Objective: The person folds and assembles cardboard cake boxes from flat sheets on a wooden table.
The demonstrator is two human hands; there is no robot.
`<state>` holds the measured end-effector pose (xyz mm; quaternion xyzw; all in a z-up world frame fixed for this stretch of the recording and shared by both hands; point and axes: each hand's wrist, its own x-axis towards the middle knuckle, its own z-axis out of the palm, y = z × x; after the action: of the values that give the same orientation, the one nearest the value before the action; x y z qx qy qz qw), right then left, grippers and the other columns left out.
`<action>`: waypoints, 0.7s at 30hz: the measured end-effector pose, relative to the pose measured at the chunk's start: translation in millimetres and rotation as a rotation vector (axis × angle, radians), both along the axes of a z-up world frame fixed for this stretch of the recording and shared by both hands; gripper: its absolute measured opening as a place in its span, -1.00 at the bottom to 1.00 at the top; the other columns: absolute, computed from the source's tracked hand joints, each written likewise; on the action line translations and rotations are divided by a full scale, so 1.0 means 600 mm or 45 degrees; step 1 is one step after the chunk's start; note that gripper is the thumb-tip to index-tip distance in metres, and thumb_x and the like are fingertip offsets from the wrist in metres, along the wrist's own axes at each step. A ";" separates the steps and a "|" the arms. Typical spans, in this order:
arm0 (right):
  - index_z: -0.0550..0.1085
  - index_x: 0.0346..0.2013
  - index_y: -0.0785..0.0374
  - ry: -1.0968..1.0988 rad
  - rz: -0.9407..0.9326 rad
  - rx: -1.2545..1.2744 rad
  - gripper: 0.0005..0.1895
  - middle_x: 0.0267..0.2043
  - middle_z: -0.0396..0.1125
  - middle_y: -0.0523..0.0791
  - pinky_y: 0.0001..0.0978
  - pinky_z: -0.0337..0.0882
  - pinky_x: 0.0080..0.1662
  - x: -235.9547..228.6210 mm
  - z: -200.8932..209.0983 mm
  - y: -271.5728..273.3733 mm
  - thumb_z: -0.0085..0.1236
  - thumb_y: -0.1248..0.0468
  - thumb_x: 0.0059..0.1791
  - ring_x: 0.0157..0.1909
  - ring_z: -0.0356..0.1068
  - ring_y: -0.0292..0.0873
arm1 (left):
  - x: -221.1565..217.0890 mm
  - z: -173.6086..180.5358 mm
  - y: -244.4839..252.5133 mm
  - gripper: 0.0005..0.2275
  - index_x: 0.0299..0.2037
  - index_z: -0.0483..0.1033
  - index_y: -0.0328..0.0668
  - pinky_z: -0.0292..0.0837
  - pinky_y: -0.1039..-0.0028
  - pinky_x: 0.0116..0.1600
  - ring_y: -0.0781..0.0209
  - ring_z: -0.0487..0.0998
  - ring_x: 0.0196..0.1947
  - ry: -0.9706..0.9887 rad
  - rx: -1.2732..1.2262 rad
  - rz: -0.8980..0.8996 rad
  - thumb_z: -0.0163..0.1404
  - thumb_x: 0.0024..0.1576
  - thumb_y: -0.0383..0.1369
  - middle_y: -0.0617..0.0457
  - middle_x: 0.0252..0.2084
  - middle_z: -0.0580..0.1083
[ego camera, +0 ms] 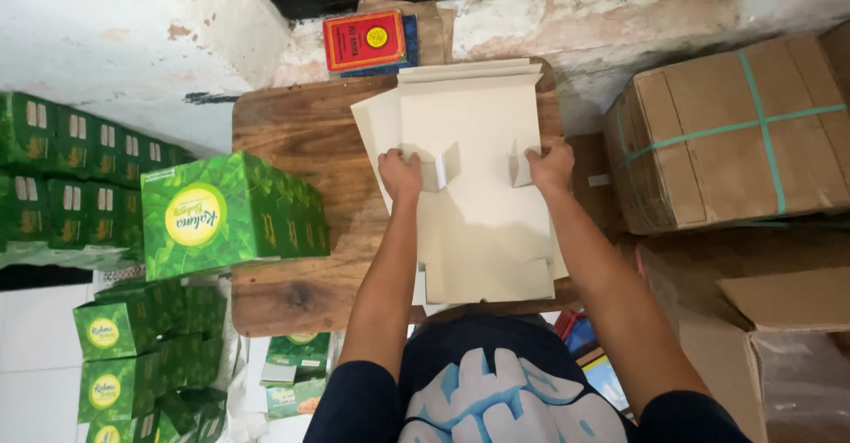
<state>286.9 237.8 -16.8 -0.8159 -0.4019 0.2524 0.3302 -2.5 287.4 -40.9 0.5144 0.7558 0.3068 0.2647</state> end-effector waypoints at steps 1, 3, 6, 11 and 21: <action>0.57 -0.16 0.28 0.001 -0.001 -0.003 -0.74 -0.12 0.47 0.02 -0.13 0.48 -0.02 -0.003 0.004 0.003 0.37 0.25 -0.09 -0.08 0.51 0.03 | 0.004 0.015 -0.001 -0.70 -0.07 0.53 -0.43 0.48 0.15 0.05 -0.17 0.51 -0.05 0.001 -0.003 -0.001 0.17 0.10 -0.34 -0.21 -0.01 0.42; 0.59 -0.17 0.24 -0.029 -0.053 -0.038 -0.74 -0.11 0.49 0.02 -0.14 0.49 0.02 -0.013 0.011 0.009 0.36 0.21 -0.10 -0.06 0.53 0.04 | 0.008 0.044 -0.004 -0.71 -0.10 0.55 -0.40 0.47 0.14 0.04 -0.16 0.50 -0.03 0.129 -0.087 -0.029 0.18 0.07 -0.33 -0.18 -0.02 0.43; 0.59 -0.26 0.28 -0.284 -0.115 0.047 -0.76 -0.09 0.44 0.10 -0.05 0.45 -0.08 -0.031 0.026 0.009 0.41 0.24 -0.14 -0.10 0.47 0.16 | 0.025 0.055 -0.012 -0.73 -0.17 0.57 -0.39 0.45 0.13 0.08 -0.16 0.46 0.03 0.349 -0.096 -0.053 0.19 0.11 -0.28 -0.16 -0.01 0.43; 0.55 -0.29 0.27 -0.238 -0.177 0.069 -0.73 -0.18 0.48 0.06 -0.06 0.47 -0.09 -0.031 0.022 0.016 0.43 0.23 -0.17 -0.13 0.50 0.13 | 0.042 0.053 -0.014 -0.67 -0.10 0.52 -0.42 0.45 0.15 0.07 -0.17 0.42 0.06 0.322 -0.135 0.017 0.22 0.06 -0.30 -0.17 0.02 0.40; 0.54 -0.21 0.36 0.488 -0.112 0.154 -0.78 -0.27 0.50 -0.05 -0.34 0.52 -0.28 0.042 -0.110 0.045 0.29 0.34 -0.10 -0.35 0.50 -0.21 | 0.022 -0.008 0.027 -0.72 -0.22 0.46 -0.35 0.45 0.20 -0.08 -0.08 0.51 -0.22 -0.137 0.040 0.239 0.26 0.04 -0.32 -0.16 -0.20 0.46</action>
<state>312.1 264.7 -82.8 -0.7485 -0.3102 0.3637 0.4596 10.5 303.6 -45.6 0.4282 0.7803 0.3694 0.2669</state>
